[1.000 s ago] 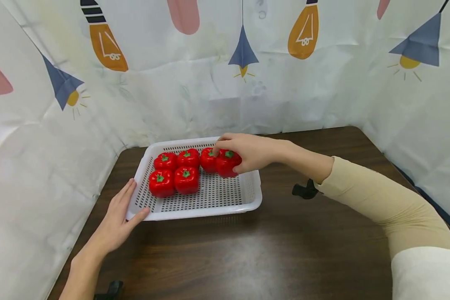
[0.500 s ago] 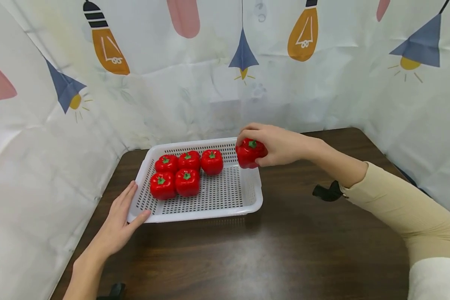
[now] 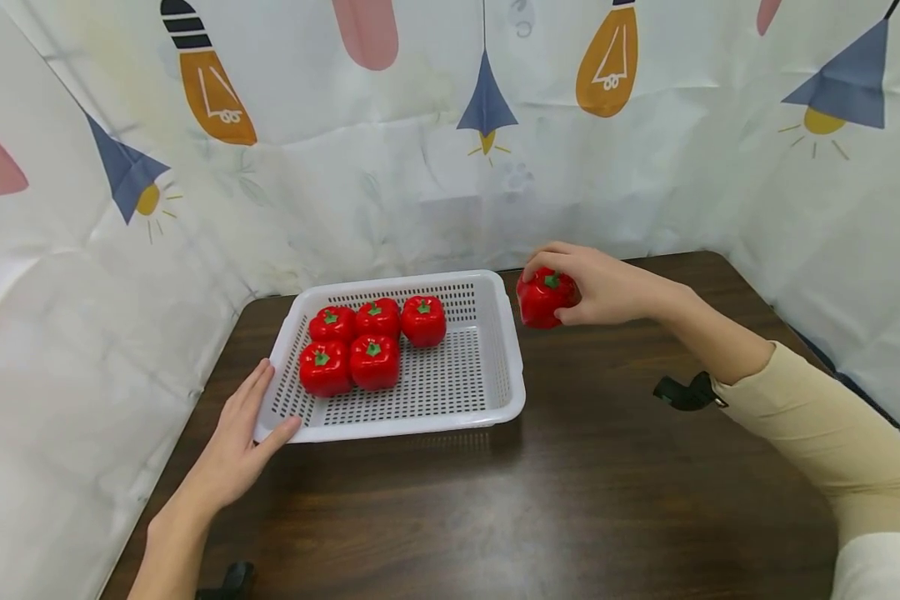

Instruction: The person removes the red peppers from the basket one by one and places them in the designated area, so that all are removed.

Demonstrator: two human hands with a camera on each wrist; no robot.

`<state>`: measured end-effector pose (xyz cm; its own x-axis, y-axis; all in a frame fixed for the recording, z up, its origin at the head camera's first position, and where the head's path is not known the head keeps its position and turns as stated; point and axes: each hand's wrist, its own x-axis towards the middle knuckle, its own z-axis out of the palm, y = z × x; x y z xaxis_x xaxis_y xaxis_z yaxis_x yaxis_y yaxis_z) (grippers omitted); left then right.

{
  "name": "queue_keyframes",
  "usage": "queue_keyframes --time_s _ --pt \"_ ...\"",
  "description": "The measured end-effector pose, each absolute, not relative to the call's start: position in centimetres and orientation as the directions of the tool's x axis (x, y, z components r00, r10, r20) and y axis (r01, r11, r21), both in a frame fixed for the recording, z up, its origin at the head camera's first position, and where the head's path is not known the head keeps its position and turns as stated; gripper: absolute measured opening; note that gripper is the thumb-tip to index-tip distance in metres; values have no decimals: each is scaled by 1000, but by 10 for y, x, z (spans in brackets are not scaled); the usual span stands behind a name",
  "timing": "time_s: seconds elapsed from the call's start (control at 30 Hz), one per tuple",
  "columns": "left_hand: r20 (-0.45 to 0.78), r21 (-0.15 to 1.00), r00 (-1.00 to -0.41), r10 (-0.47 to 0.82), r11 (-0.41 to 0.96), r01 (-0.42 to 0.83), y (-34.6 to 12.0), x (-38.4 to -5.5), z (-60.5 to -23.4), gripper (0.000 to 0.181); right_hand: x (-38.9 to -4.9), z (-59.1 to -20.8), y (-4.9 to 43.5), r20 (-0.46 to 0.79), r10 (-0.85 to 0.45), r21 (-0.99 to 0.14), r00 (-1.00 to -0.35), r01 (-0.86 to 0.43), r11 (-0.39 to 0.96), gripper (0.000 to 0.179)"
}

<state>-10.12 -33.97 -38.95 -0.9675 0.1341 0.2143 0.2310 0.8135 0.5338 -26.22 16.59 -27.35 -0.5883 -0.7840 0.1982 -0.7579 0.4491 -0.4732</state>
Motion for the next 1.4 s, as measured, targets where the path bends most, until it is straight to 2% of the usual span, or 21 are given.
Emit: queue_keyframes --time_s 0.33,0.73,0.97,1.4 --pt "219 535 -968 126 814 227 -341 -101 -392 90 -282 -310 177 134 -760 -536 -635 -692 483 50" --pt "214 532 -968 131 815 228 -339 -101 -391 90 -309 -349 182 40 -748 -548 -663 -640 538 52" --pt "203 528 -971 123 821 215 -339 -101 -390 91 -322 -360 176 4 -732 -551 -681 -612 567 63" --pt "208 541 -971 120 812 217 -339 -101 -389 91 -336 -363 166 6 -722 -512 -692 -622 592 63"
